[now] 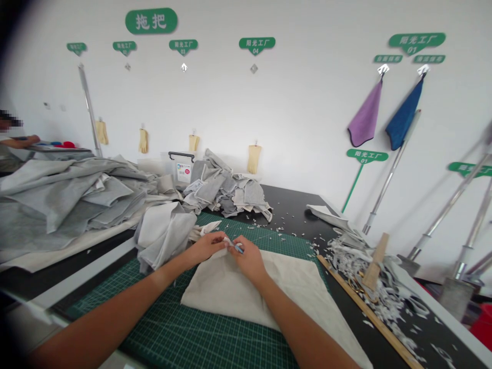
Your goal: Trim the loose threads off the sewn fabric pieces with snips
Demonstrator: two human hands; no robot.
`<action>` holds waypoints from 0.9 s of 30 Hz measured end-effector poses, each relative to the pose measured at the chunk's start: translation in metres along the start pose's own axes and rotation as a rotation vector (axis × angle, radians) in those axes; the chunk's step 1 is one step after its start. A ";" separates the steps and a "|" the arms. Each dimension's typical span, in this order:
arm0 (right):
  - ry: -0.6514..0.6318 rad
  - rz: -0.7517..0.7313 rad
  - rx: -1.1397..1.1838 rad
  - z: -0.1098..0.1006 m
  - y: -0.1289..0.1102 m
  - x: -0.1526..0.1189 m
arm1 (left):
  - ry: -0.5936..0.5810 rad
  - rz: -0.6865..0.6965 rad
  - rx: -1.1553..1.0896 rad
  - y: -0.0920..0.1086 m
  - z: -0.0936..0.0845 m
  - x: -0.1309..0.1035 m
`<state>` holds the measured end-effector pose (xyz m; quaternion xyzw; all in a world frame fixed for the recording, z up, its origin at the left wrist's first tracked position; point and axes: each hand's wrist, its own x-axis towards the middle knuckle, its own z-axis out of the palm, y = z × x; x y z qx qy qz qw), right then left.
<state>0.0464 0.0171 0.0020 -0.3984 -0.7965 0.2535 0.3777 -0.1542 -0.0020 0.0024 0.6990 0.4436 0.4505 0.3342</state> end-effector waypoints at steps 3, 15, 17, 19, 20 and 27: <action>-0.017 -0.028 0.024 -0.001 -0.002 0.001 | 0.043 0.001 0.009 -0.008 -0.001 0.003; 0.045 -0.039 -0.030 0.000 0.006 0.004 | 0.047 0.029 0.016 -0.008 0.000 0.001; 0.047 -0.028 -0.012 0.001 0.007 0.004 | 0.062 0.043 -0.005 -0.010 0.002 0.002; 0.042 -0.012 0.013 0.001 0.008 0.004 | 0.073 0.043 -0.028 -0.011 0.003 0.003; 0.040 -0.002 0.021 0.001 0.008 0.004 | 0.076 0.037 -0.040 -0.012 0.004 0.004; 0.014 -0.037 0.065 -0.001 0.002 0.003 | 0.105 0.038 -0.070 -0.006 0.004 0.005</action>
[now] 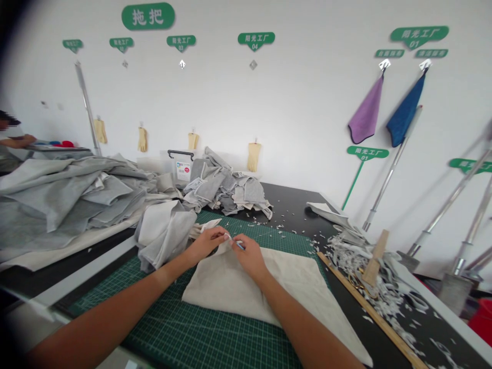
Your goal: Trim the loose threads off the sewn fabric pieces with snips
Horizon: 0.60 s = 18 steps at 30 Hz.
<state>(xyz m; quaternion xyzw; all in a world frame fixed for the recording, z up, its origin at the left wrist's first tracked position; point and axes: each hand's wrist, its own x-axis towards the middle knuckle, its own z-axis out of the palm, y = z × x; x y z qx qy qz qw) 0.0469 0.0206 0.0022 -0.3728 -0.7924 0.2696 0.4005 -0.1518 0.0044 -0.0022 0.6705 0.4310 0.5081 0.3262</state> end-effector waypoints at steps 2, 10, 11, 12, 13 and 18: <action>-0.013 -0.011 0.017 -0.001 -0.003 0.000 | 0.010 0.001 -0.002 0.003 -0.001 0.000; 0.029 0.014 -0.067 -0.002 -0.002 0.000 | 0.027 -0.050 -0.017 0.003 0.000 -0.002; 0.036 0.024 -0.076 -0.002 -0.002 0.000 | 0.027 -0.047 -0.017 0.003 0.000 -0.001; 0.042 0.031 -0.079 -0.002 -0.001 0.000 | 0.022 -0.042 -0.014 0.003 0.000 -0.001; 0.041 0.034 -0.076 -0.001 -0.001 -0.001 | 0.015 -0.035 -0.010 0.003 -0.001 0.000; 0.022 0.017 -0.032 -0.002 -0.003 -0.001 | -0.006 -0.010 0.017 0.001 -0.003 0.002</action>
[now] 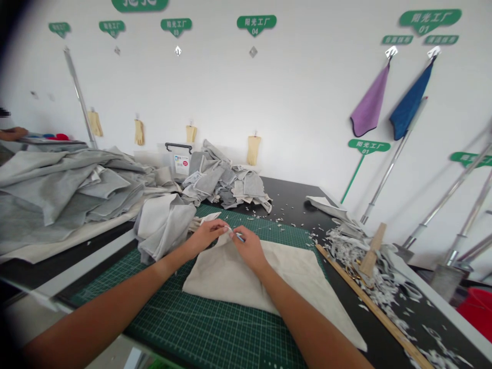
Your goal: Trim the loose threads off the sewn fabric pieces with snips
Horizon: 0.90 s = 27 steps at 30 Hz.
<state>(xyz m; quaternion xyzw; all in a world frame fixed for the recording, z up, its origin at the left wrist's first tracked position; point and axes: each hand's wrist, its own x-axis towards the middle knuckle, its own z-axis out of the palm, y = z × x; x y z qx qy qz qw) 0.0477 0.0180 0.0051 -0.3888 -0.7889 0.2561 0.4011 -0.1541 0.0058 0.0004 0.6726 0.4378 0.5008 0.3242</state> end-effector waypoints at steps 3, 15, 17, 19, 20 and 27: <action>0.000 0.002 0.039 -0.001 -0.003 0.000 | -0.004 0.005 0.000 0.002 0.000 -0.001; -0.004 0.001 0.050 -0.001 0.001 0.003 | -0.043 -0.040 -0.037 0.009 0.005 -0.007; -0.004 -0.004 0.040 0.000 0.004 0.004 | -0.045 -0.056 -0.050 0.007 0.005 -0.007; 0.010 -0.004 0.026 0.000 0.005 0.004 | -0.057 -0.066 -0.058 0.006 0.006 -0.007; 0.018 0.001 0.022 0.000 0.006 0.004 | -0.067 -0.065 -0.057 0.005 0.007 -0.008; 0.039 0.059 0.016 0.001 0.007 0.003 | -0.076 -0.071 -0.011 -0.003 0.007 -0.007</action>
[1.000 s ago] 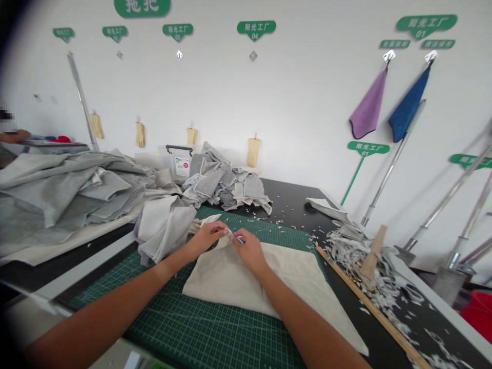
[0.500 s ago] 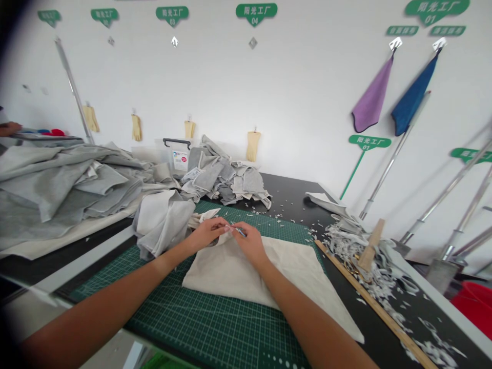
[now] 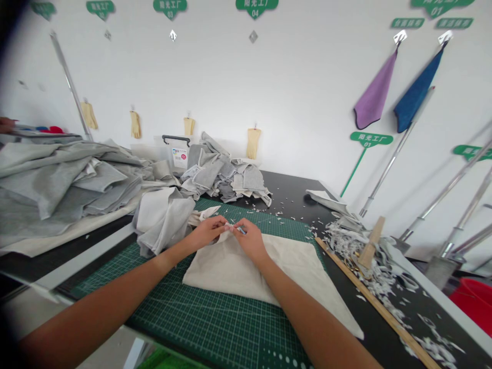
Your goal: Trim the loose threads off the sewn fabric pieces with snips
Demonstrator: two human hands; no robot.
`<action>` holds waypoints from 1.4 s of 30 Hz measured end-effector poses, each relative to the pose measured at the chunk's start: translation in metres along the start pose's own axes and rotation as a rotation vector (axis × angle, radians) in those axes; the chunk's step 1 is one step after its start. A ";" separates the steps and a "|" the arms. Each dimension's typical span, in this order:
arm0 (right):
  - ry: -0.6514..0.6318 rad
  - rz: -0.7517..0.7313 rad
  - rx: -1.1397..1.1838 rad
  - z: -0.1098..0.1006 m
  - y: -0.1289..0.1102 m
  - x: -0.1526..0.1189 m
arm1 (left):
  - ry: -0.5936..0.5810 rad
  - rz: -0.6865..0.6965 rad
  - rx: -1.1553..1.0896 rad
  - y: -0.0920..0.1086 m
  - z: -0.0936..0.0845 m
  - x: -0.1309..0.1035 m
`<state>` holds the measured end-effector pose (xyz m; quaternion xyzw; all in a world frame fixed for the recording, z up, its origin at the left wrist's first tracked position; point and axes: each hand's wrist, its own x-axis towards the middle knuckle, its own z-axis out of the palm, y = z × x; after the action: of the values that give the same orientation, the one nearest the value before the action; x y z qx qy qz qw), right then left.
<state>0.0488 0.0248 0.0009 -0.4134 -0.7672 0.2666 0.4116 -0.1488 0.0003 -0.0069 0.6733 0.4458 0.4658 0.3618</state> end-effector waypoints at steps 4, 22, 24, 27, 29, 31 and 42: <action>-0.003 0.020 -0.007 0.001 -0.001 -0.001 | 0.064 0.068 0.064 -0.001 -0.003 0.002; -0.092 0.017 -0.023 -0.005 -0.021 -0.008 | 0.080 0.113 0.116 0.008 -0.006 0.002; -0.109 0.010 -0.025 -0.005 -0.021 -0.010 | 0.080 0.115 0.113 0.008 -0.006 0.002; -0.108 0.004 -0.032 -0.005 -0.022 -0.011 | 0.082 0.117 0.121 0.008 -0.006 0.003; -0.096 0.000 -0.042 -0.005 -0.022 -0.012 | 0.076 0.114 0.126 0.008 -0.006 0.003; -0.093 -0.004 -0.057 -0.005 -0.022 -0.013 | 0.069 0.102 0.130 0.007 -0.005 0.003; -0.119 -0.024 -0.172 -0.005 -0.024 -0.016 | -0.002 0.043 0.089 0.007 -0.004 0.001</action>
<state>0.0478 -0.0007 0.0149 -0.4216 -0.8152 0.2188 0.3315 -0.1507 -0.0012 0.0010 0.6987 0.4511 0.4524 0.3219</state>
